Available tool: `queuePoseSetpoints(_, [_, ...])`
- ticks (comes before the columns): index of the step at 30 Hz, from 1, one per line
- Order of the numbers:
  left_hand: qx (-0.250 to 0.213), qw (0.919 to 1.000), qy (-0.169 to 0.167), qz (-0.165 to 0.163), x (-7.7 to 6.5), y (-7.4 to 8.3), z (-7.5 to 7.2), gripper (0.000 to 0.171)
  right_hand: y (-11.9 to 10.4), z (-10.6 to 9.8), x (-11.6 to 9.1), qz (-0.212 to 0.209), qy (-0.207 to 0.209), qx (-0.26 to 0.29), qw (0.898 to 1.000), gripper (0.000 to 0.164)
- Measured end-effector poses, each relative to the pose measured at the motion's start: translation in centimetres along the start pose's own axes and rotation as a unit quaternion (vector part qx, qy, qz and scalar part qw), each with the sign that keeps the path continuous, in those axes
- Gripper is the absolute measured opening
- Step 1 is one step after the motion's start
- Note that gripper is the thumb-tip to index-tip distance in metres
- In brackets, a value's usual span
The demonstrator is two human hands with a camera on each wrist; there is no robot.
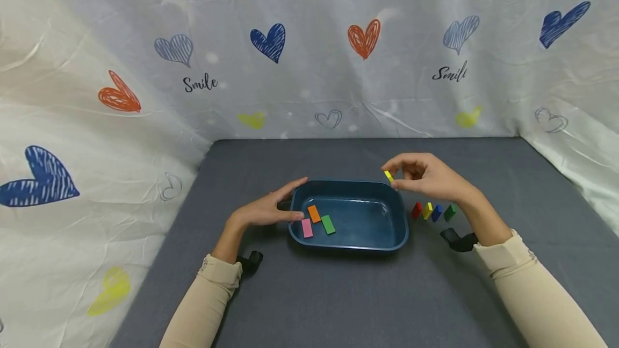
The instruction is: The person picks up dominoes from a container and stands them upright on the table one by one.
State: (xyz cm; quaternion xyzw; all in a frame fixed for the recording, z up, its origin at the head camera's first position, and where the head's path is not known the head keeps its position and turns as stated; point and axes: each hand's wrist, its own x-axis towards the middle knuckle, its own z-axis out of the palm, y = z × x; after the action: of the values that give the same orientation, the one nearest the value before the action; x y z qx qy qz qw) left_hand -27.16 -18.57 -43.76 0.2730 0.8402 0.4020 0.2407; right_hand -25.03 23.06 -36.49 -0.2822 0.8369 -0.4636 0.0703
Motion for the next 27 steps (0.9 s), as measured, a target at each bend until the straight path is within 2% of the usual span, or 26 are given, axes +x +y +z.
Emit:
queuePoseSetpoints(4, [-0.003, 1.0, -0.003, 0.003, 0.0, 0.0, 0.0, 0.091, 1.0, -1.3, -2.2, 0.003, 0.034, 0.007, 0.999, 0.03])
queuePoseSetpoints(8, [-0.007, 0.9999, -0.006, 0.006, -0.2, 0.0, 0.0, 0.092, 2.2, -2.3, -4.3, 0.029, 0.074, -0.01, 0.997, 0.031])
queuePoseSetpoints(17, [-0.009, 0.9999, -0.004, 0.007, -0.1, -0.3, 0.0, 0.093, 5.2, -3.5, -8.6, 0.11, 0.163, -0.042, 0.98, 0.029])
queuePoseSetpoints(21, [-0.008, 0.9999, -0.004, 0.007, 0.0, -0.2, 0.1, 0.093, 6.8, -4.1, -10.4, 0.121, 0.166, -0.054, 0.977, 0.029])
queuePoseSetpoints(27, [-0.011, 0.9999, -0.008, 0.002, 0.0, 0.1, -0.1, 0.093, 8.6, -4.3, -12.3, 0.145, 0.147, -0.075, 0.976, 0.03])
